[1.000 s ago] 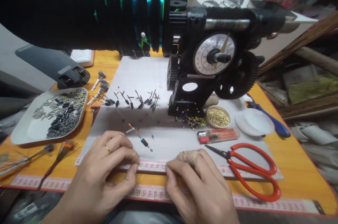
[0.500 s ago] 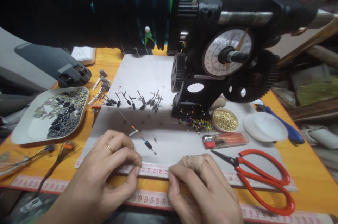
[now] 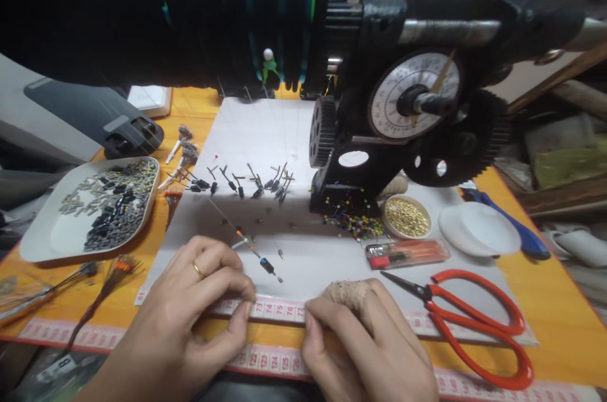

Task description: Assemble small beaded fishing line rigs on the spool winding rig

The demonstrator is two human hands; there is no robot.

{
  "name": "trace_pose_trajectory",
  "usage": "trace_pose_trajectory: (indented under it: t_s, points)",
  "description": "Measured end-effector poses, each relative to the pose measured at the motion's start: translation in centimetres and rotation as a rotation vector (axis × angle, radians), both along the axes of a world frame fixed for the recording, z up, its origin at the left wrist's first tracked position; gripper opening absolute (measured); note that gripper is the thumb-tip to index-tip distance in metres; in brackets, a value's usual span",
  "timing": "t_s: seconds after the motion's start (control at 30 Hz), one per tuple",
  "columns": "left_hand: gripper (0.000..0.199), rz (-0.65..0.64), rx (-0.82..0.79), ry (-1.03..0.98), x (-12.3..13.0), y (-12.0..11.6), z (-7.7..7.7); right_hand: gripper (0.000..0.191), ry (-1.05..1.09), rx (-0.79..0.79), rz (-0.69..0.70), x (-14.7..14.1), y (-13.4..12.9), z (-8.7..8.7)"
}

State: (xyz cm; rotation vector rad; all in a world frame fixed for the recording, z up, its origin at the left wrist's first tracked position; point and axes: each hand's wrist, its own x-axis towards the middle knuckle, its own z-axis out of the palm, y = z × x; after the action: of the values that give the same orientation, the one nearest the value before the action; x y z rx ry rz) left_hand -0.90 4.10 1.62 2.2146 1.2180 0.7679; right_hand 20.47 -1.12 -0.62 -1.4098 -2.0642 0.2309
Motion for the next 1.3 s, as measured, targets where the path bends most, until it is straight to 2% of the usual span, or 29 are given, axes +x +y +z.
trace_pose_trajectory:
  t_s: [0.23,0.33,0.4,0.47,0.5,0.53,0.6,0.7,0.77,0.83,0.9,1.0,1.13,1.23,1.3]
  points:
    - [0.016,-0.013,0.046,-0.007,-0.3,-0.1,0.2,0.02,0.026,0.046,0.008,0.1,0.3,0.3]
    - [0.021,-0.035,0.158,-0.076,-0.6,-1.4,0.2,0.024,0.198,0.033,-0.027,-0.5,-0.3,0.8]
    - [0.027,-0.043,0.217,-0.129,-0.7,-2.7,-0.1,0.022,0.519,-0.127,-0.011,-1.4,-1.0,0.9]
    - [0.029,-0.029,0.191,-0.211,-0.5,-4.1,-0.6,0.011,0.989,-0.436,0.068,-2.5,-1.6,0.9]
    - [0.028,-0.014,0.139,-0.26,-0.4,-4.7,-0.9,0.006,1.216,-0.594,0.115,-3.1,-1.9,0.8]
    - [0.027,0.003,0.065,-0.3,-0.3,-5.3,-1.1,0.011,1.398,-0.726,0.157,-3.6,-2.1,0.8]
    - [0.028,0.063,-0.101,-0.363,0.0,-6.0,-1.3,0.022,1.596,-0.852,0.2,-4.5,-2.3,0.8]
    - [0.029,0.14,-0.37,-0.543,0.6,-6.2,-0.6,0.026,1.641,-0.851,0.216,-5.3,-2.7,1.0]
    - [0.032,0.106,-0.606,-0.752,1.2,-5.8,0.2,0.03,1.608,-0.874,0.194,-5.5,-2.9,1.2]
    - [0.025,0.072,-0.858,-0.966,1.8,-5.3,1.0,0.034,1.558,-0.911,0.155,-5.5,-3.3,1.2]
    - [0.02,0.075,-0.99,-1.131,2.4,-4.7,1.5,0.037,1.518,-0.929,0.14,-5.6,-3.6,1.2]
    - [0.018,0.113,-0.956,-1.276,3.0,-4.2,1.6,0.038,1.471,-0.925,0.164,-5.5,-4.0,1.1]
    - [0.014,0.183,-0.96,-1.366,3.2,-4.4,1.2,0.038,1.422,-0.946,0.171,-5.3,-4.0,1.3]
    - [0.024,0.154,-0.962,-1.334,3.1,-5.4,0.7,0.043,1.414,-0.96,0.163,-5.2,-4.0,1.5]
    - [0.034,0.099,-0.897,-1.24,3.0,-6.2,0.3,0.045,1.411,-0.966,0.148,-5.0,-3.9,1.5]
